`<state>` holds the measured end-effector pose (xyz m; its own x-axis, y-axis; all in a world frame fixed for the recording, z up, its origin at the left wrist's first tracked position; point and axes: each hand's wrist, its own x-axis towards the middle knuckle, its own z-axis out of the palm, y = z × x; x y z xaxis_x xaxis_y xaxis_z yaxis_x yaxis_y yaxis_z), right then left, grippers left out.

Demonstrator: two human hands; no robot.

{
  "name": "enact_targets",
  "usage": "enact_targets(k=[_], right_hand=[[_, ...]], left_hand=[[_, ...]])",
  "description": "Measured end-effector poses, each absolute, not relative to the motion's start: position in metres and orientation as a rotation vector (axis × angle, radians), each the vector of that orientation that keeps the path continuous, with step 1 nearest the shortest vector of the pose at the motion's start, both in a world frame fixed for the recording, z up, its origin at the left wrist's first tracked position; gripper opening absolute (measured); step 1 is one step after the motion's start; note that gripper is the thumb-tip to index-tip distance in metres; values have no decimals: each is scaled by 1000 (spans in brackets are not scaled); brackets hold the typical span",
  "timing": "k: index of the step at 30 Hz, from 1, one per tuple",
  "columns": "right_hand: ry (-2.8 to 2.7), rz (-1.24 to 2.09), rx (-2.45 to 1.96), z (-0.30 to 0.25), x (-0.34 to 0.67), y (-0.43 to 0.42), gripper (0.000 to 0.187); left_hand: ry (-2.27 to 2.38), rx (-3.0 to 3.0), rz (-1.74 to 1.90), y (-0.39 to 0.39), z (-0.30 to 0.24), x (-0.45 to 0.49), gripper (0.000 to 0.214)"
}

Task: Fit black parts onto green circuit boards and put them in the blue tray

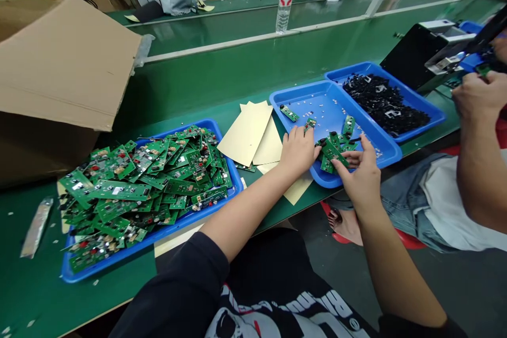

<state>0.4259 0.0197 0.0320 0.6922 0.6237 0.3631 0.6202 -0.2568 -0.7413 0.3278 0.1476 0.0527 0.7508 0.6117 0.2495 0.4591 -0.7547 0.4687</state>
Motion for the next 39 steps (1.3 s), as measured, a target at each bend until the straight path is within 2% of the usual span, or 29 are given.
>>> enact_targets(k=[2, 10, 16, 28, 34, 39], right_hand=[[-910, 21, -1903, 30, 431, 20, 77], [-741, 200, -1740, 35, 442, 17, 80], [-676, 304, -1709, 45, 436, 17, 86], [-715, 544, -1752, 78, 442, 2, 93], [-810, 347, -1801, 71, 449, 7, 88], [-867, 162, -1939, 55, 450, 15, 82]], left_hand=[[791, 2569, 550, 151, 51, 327, 48], [465, 2622, 595, 161, 60, 317, 26], [362, 2663, 625, 161, 61, 314, 23], [120, 2937, 362, 161, 92, 319, 18], [260, 2979, 379, 156, 84, 321, 26], [516, 2904, 475, 162, 99, 305, 38]])
